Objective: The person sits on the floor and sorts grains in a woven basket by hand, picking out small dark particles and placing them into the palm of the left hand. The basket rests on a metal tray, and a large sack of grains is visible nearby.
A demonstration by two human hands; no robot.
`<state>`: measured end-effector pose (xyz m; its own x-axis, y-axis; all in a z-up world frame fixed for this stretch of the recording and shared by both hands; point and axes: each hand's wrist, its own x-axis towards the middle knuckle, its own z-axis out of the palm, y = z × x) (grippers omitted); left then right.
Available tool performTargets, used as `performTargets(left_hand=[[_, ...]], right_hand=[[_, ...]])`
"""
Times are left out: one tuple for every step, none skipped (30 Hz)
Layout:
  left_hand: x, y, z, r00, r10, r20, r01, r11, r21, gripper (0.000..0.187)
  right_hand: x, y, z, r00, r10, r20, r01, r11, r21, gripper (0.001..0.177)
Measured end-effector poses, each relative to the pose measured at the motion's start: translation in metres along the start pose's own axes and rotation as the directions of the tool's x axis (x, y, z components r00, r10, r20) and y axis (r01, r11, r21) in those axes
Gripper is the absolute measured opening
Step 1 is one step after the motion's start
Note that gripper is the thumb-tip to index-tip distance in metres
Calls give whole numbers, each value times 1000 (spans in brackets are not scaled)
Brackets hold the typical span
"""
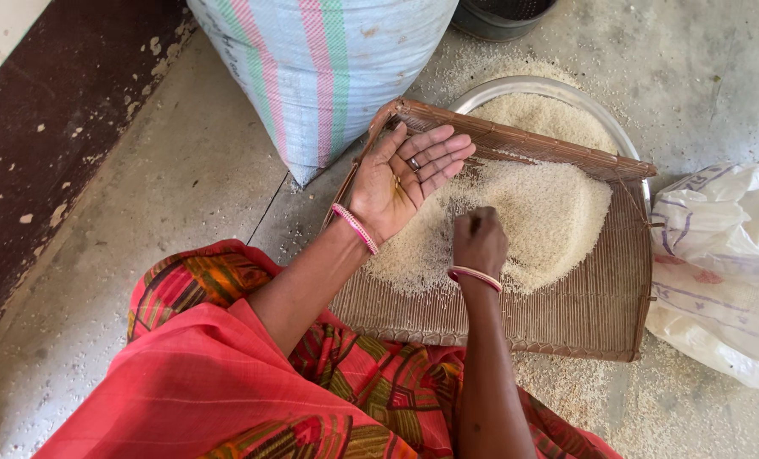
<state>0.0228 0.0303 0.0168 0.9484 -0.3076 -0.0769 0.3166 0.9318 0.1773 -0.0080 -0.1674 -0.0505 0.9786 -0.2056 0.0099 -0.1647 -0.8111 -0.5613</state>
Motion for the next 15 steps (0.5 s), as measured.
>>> performTargets(left_hand=[[0, -1, -1, 1000, -9, 15, 10, 1000, -29, 61], [1, -3, -1, 999, -23, 38, 25, 998, -56, 61], [0, -5, -1, 999, -32, 21, 33, 998, -46, 60], [0, -6, -1, 999, -42, 8, 42, 998, -36, 60], [0, -8, 0, 999, -51, -6, 51, 998, -26, 60], [0, -9, 1, 999, -47, -2, 47, 999, -16, 60], [0, -9, 1, 999, -43, 1, 43, 999, -7, 61], [-1, -9, 0, 999, -37, 1, 37, 999, 2, 61], [-2, -9, -1, 999, -35, -1, 35, 999, 6, 61], [-3, -8, -1, 999, -33, -4, 33, 999, 11, 61], [-3, -8, -2, 1000, -30, -7, 30, 999, 16, 60], [-4, -7, -3, 1000, -26, -4, 26, 999, 19, 61], [-4, -7, -4, 1000, -22, 0, 22, 1000, 22, 61], [-4, -6, -5, 1000, -18, 3, 18, 1000, 25, 61], [-4, -5, -5, 1000, -21, 0, 21, 999, 24, 61]], right_hand=[[-2, 10, -3, 999, 38, -12, -38, 998, 40, 10], [-3, 18, -6, 996, 79, -33, -76, 994, 82, 11], [-5, 23, -7, 988, 151, 44, -157, 934, 322, 12], [-6, 27, -9, 971, 198, 132, -238, 810, 536, 14], [-6, 29, -11, 949, 218, 228, -316, 632, 708, 16], [-7, 28, -14, 952, 199, 234, -306, 696, 650, 14], [-8, 26, -16, 953, 181, 242, -292, 755, 587, 13], [-11, 22, -18, 953, 163, 255, -277, 808, 519, 12], [-12, 17, -19, 977, 99, 192, -175, 881, 439, 12], [-11, 10, -19, 990, 26, 136, -72, 935, 347, 13], [-11, 2, -19, 995, -54, 88, 30, 969, 245, 15], [-11, -6, -18, 988, -145, 54, 133, 974, 182, 18], [-11, -13, -18, 971, -237, 26, 232, 966, 115, 22], [-12, -21, -17, 945, -328, 5, 328, 944, 46, 26], [-13, -28, -15, 944, -329, 15, 329, 944, -6, 29]])
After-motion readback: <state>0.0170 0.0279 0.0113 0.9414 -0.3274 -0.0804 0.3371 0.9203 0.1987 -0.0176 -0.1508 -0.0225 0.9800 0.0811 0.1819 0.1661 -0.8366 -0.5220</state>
